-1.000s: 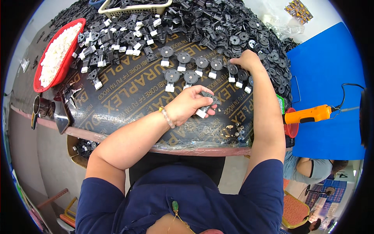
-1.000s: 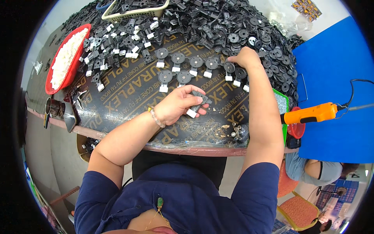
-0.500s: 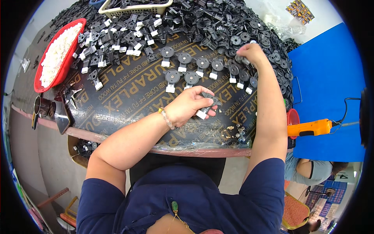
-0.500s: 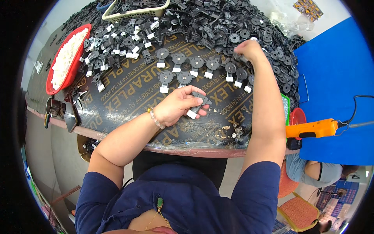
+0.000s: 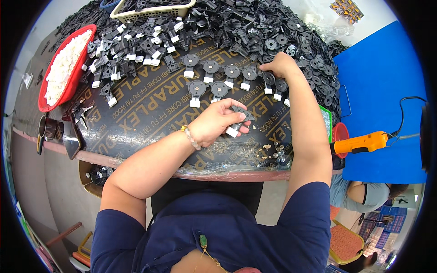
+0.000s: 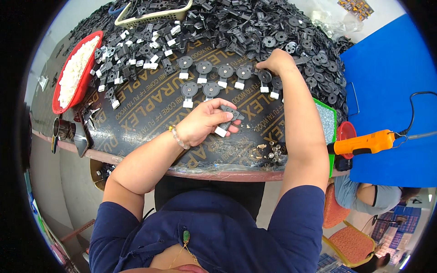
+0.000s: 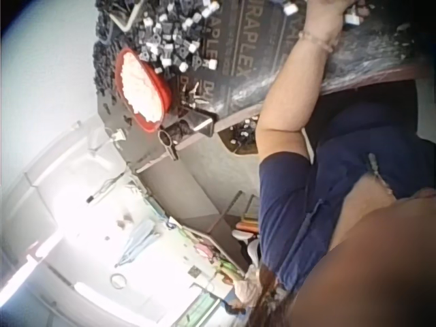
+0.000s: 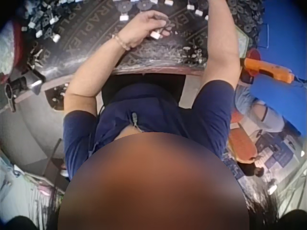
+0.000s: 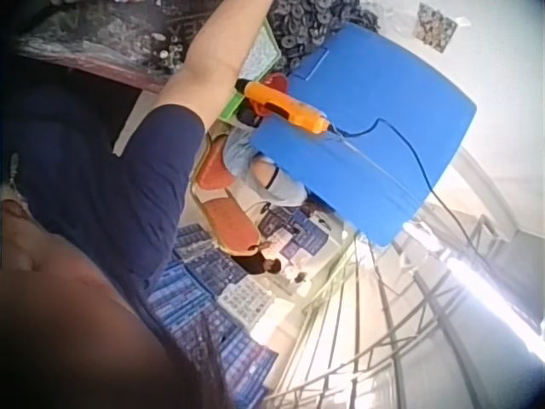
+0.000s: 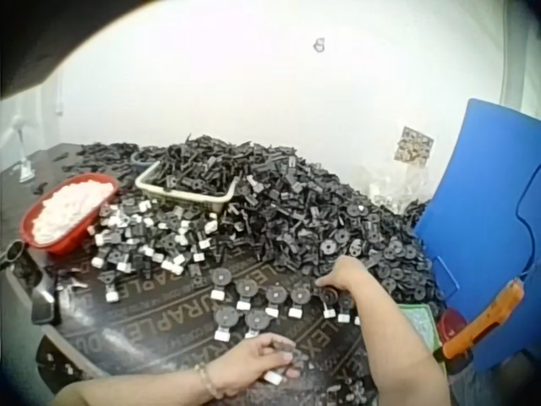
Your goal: Assembling small plastic toy components using an electric screwdriver.
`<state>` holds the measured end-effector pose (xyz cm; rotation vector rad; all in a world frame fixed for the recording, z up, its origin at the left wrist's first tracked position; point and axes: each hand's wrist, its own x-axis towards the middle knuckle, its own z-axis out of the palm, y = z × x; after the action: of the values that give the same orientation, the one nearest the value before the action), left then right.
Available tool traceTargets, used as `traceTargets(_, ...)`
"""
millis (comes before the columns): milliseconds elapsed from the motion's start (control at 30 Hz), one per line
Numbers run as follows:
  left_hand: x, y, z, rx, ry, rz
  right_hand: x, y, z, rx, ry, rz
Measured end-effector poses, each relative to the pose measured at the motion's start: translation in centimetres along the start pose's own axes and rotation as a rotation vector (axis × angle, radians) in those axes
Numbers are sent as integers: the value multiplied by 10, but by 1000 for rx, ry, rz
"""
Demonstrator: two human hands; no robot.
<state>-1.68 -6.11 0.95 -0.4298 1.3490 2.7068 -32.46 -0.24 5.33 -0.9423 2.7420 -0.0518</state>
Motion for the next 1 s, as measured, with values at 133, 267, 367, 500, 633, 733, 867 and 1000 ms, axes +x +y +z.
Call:
traceTargets(133, -1, -1, 1, 6, -6, 5, 3, -16, -8, -70, -80, 8)
traceTargets(267, -1, 0, 0, 7, -23, 6, 8, -27, -5, -157, -83, -22)
traceTargets(367, -2, 0, -2, 3, -11, 9, 9, -29, 2, -185, 5, -41)
traceTargets(500, -2, 2, -1, 4, -3, 5, 13, -18, -11, -79, 1, 95)
traceTargets(633, -1, 1, -2, -13, -9, 17, 13, 14, -9, 77, 293, -94)
traceTargets(733, -1, 1, -3, 3, 9, 27, -21, 9, -16, 716, 240, -71)
traceTargets(867, -2, 2, -2, -9, 11, 28, -109, -13, -33, 749, 58, -186)
traceTargets(1000, 0, 0, -2, -32, 29, 64, -164, 4, 10, 463, 78, -370)
